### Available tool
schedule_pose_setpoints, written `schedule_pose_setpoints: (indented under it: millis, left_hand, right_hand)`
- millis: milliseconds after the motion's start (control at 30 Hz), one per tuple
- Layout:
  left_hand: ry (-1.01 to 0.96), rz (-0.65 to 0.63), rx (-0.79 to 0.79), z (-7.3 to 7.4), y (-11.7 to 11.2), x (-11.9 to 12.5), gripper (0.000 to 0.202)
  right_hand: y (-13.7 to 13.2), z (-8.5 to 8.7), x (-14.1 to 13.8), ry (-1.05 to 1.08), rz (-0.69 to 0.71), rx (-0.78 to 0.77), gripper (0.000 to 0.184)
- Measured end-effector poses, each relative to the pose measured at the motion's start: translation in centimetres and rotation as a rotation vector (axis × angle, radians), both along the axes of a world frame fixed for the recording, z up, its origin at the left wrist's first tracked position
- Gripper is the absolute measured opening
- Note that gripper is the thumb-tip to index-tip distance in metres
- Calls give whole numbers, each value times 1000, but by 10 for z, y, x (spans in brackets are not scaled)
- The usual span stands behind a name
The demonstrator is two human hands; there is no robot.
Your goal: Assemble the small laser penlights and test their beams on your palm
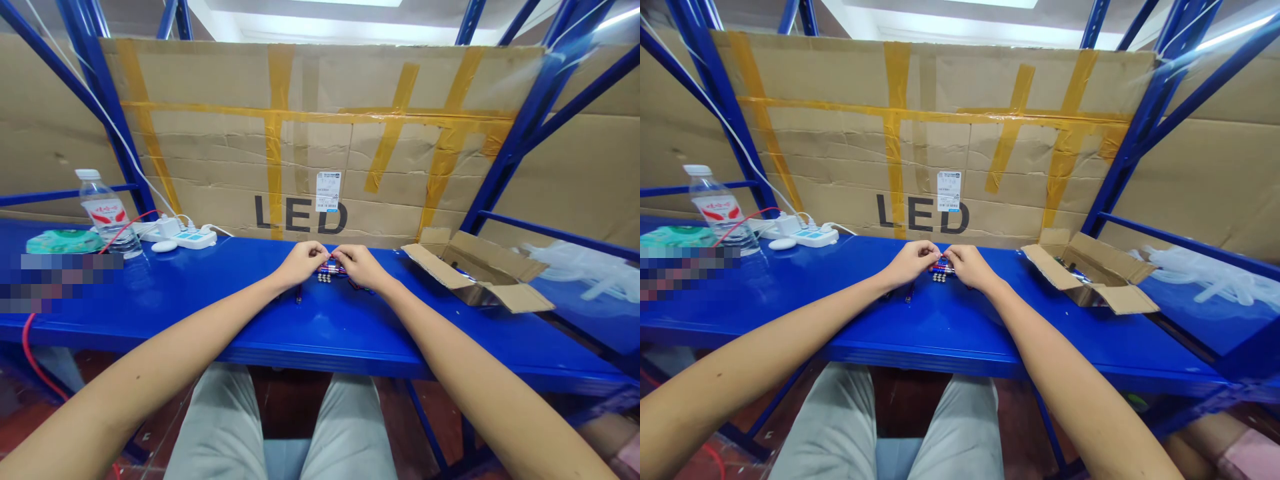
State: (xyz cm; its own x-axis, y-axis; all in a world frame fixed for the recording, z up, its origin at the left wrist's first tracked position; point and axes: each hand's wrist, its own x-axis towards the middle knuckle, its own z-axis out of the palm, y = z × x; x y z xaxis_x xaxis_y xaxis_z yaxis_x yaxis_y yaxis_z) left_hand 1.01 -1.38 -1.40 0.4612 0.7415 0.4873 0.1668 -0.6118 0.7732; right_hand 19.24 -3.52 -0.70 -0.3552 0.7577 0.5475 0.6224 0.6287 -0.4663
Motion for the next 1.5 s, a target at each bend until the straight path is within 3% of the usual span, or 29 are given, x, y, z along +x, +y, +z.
schedule_pose_setpoints:
  millis: [100, 167, 400, 500, 667, 767, 833, 1033, 1267, 1500]
  left_hand:
    - [39, 20, 62, -1, 1, 0, 16]
    - [58, 31, 100, -1, 1, -1, 15]
    - [31, 9, 79, 4, 1, -3, 15]
    - [33, 6, 91, 4, 1, -4, 15]
    - [86, 58, 155, 3, 0, -4, 14]
    - [100, 78, 183, 4, 1, -5, 15]
    - [85, 63, 173, 4, 1, -5, 15]
    - [120, 49, 189, 8, -2, -7, 15]
    - [196, 74, 219, 7, -4, -8, 15]
    - [228, 71, 236, 5, -2, -7, 14]
  right_hand:
    - [1, -2, 0, 23, 21, -128, 32]
    - [2, -3, -1, 87, 64, -163, 25]
    - [1, -7, -1, 174, 49, 6, 14]
    - [1, -4, 1, 133, 50, 30, 11]
    - [-1, -2, -1, -7, 63, 60, 26]
    - [0, -4, -4, 38, 51, 61, 12]
    - [1, -6, -4, 95, 36, 52, 14]
    - [3, -5, 0, 209, 81, -59, 9]
    - [0, 0, 3, 109, 93, -111, 16]
    - [-2, 2, 4, 123, 144, -312, 22]
